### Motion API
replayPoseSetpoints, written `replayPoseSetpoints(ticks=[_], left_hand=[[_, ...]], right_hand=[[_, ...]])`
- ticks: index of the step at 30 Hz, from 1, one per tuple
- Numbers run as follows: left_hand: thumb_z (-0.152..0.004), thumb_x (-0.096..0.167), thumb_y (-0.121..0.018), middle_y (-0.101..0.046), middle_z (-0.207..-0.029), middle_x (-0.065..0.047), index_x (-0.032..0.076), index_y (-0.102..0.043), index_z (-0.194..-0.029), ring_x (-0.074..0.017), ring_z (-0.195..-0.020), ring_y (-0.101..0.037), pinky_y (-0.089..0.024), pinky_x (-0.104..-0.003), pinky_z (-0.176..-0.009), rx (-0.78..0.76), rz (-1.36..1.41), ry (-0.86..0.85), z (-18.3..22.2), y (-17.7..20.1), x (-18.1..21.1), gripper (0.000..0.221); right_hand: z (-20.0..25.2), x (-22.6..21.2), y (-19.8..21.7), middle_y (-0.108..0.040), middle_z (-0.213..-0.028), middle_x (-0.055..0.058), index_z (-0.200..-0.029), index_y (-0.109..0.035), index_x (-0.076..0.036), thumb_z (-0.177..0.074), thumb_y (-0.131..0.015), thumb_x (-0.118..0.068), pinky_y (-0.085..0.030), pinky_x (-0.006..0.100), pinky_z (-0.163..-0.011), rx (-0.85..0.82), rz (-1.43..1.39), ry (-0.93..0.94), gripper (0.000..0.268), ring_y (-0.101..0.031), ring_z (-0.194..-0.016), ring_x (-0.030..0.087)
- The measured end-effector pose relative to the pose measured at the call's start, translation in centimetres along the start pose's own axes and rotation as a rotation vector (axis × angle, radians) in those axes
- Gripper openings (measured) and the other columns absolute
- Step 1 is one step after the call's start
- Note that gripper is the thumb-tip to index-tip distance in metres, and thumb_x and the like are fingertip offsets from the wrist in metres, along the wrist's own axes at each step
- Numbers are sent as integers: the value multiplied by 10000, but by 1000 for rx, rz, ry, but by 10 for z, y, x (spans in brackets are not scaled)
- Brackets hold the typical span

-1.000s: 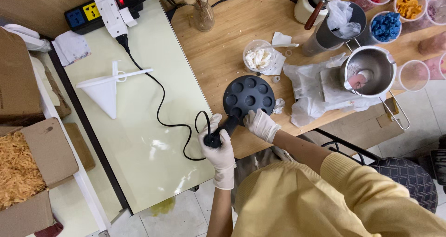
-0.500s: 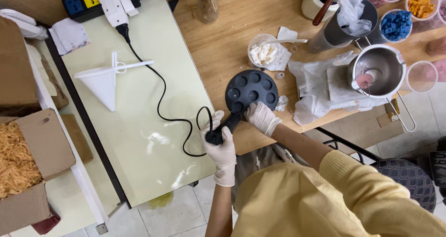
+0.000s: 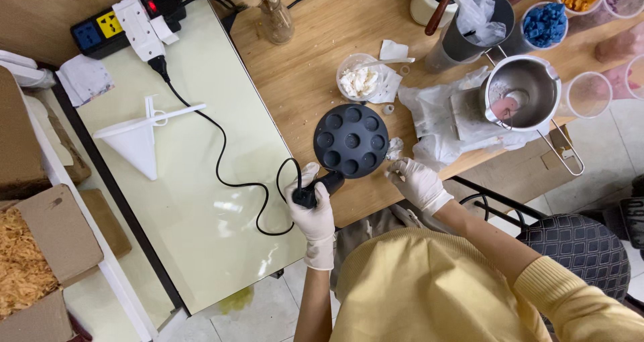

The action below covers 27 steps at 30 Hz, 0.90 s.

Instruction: The person warms the surface of a black circular mold with a heat gun and then places small white wax items into the mold's cavities.

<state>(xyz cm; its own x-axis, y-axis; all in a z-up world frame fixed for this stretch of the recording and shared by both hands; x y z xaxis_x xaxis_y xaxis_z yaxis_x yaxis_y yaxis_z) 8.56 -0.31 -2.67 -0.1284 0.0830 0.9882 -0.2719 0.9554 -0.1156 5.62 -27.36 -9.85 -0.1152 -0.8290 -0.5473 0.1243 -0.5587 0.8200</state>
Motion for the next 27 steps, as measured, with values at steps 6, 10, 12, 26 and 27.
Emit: replayPoseSetpoints(ticks=[6,10,12,26,27], left_hand=[[-942,-90,-596,-710,-1226,-227,-48,-525,-1120,-303,-1196,-698,-518,-431,-1117,-14,-64,1,-1,-10,0,196],[-934,-99,-589,-713,-1221,-214,-40,-513,-1113,-296,-1181,-706,-534,-428,-1104,4,-34,1,0,-13,1,203],[-947,-100,-598,-706,-1222,-209,-42,-501,-1134,-293,-1192,-694,-516,-419,-1114,-9,-41,-33,2,-16,6,219],[-944,-110,-572,-681,-1251,-208,-47,-512,-1155,-299,-1217,-675,-506,-405,-1120,21,-103,-26,-4,-6,23,229],[-942,-109,-569,-681,-1256,-207,-43,-514,-1156,-299,-1218,-673,-503,-402,-1119,23,-93,-12,-3,-6,22,231]], right_hand=[[7,14,-10,-700,-963,100,-950,-696,-102,-908,-726,-237,-552,406,-758,74,-204,-26,144,-693,-868,309],[-1,14,-15,-701,-942,99,-959,-676,-96,-905,-730,-249,-551,409,-732,51,-156,-78,172,-694,-851,309],[-5,2,-22,-695,-935,95,-952,-675,-106,-913,-726,-251,-550,416,-721,13,-72,4,159,-695,-843,310],[-10,-74,-79,-565,-837,22,-878,-636,-161,-896,-679,-253,-454,381,-613,114,433,388,103,-589,-758,213],[-6,-69,-75,-563,-833,24,-891,-640,-170,-899,-672,-234,-454,377,-616,116,528,381,73,-591,-763,213]])
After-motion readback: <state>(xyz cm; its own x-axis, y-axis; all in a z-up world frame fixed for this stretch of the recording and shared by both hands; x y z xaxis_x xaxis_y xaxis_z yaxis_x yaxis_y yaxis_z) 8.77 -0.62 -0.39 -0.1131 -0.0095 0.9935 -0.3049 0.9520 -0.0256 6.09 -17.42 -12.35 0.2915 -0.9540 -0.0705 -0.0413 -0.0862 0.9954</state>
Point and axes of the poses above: each hand's wrist, its own z-axis away from the middle knuckle, its own y-axis out of the back of the hand, x = y × z, the point moved 10 cm from there along -z, towards the middle knuckle
